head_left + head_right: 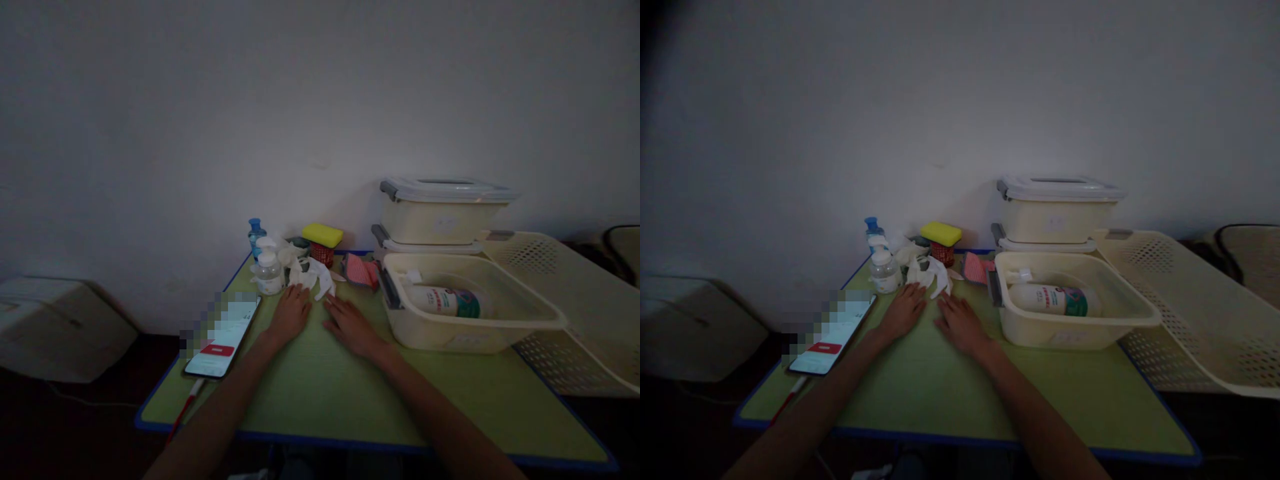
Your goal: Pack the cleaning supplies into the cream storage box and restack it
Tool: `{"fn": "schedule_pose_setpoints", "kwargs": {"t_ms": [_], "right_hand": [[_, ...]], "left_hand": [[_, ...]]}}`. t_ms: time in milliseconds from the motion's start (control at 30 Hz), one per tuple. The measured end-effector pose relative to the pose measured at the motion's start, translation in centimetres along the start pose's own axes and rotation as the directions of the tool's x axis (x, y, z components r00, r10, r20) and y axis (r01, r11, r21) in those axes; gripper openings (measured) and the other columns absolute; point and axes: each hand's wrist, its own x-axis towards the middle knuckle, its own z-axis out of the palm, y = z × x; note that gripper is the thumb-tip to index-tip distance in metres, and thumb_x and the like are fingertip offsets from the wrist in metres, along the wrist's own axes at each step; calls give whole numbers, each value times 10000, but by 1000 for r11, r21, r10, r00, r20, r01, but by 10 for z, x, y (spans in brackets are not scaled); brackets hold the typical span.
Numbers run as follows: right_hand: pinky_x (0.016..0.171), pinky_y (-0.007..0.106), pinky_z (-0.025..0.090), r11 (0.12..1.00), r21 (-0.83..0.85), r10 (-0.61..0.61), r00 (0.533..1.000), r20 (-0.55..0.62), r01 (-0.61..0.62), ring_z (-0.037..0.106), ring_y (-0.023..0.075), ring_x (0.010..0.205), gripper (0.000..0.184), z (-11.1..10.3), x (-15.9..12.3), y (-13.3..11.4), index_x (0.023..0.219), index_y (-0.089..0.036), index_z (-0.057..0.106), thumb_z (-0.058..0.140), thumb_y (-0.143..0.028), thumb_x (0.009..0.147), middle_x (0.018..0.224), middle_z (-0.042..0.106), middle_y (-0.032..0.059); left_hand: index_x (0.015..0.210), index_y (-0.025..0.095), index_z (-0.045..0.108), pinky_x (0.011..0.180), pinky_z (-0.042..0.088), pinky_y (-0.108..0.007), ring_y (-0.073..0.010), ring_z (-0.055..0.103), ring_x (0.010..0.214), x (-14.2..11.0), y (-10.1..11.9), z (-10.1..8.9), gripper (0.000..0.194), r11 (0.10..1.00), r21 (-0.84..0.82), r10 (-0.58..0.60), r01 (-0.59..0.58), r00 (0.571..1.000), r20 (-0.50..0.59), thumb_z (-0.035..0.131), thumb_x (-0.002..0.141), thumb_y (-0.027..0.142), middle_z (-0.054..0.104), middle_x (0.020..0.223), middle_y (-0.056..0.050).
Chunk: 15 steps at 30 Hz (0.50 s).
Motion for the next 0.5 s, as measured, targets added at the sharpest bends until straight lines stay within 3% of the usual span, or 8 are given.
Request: {"fn": "schedule_pose_setpoints", "kwargs": {"t_ms": [100,200,300,400,433,500], "right_hand": [[1043,492,270,999,-33,41,999,20,-40,373,278,1258,439,3,-1,4,1245,-117,461,451,-305,848,1363,400,173],[1037,474,286,999,-39,34,999,-6,-35,395,275,1242,401,1,-3,1,1204,-106,491,443,-286,848,1339,428,180],[1023,479,305,999,-24,20,1000,-24,-21,420,283,1216,373,2,-4,1,1167,-103,508,454,-264,835,1305,461,186],[1002,468,336,999,40,18,997,-73,-16,446,273,1185,398,4,-4,4,1196,-132,470,468,-235,812,1262,496,170],[1000,462,341,997,71,28,994,-101,-20,445,269,1183,429,5,-4,5,1221,-140,443,476,-230,803,1258,496,164],[1007,457,333,989,145,63,983,-171,-38,421,268,1200,516,5,-5,7,1276,-152,374,504,-244,785,1278,468,158]], "left_hand": [[1129,146,505,945,376,-425,-246,473,1102,4,-2,-5,320,997,-55,-51,50,999,-1,434,820,192,547,1155,-119],[1112,134,510,902,389,-421,-248,510,1013,7,-4,-7,346,968,-183,-176,173,984,-3,500,766,143,589,1046,-110],[1019,99,563,852,411,-388,-244,546,922,10,-3,-9,315,874,-396,-288,282,957,48,557,704,103,620,918,-107],[895,97,604,779,445,-337,-213,577,821,10,2,-14,204,791,-524,-314,316,945,96,581,698,140,639,850,-81],[889,102,607,762,452,-323,-200,584,800,10,4,-15,199,730,-607,-311,315,943,115,587,703,169,645,852,-70],[913,110,606,742,461,-300,-179,594,777,8,11,-18,258,466,-827,-303,313,935,183,623,689,237,656,874,-56]]}}
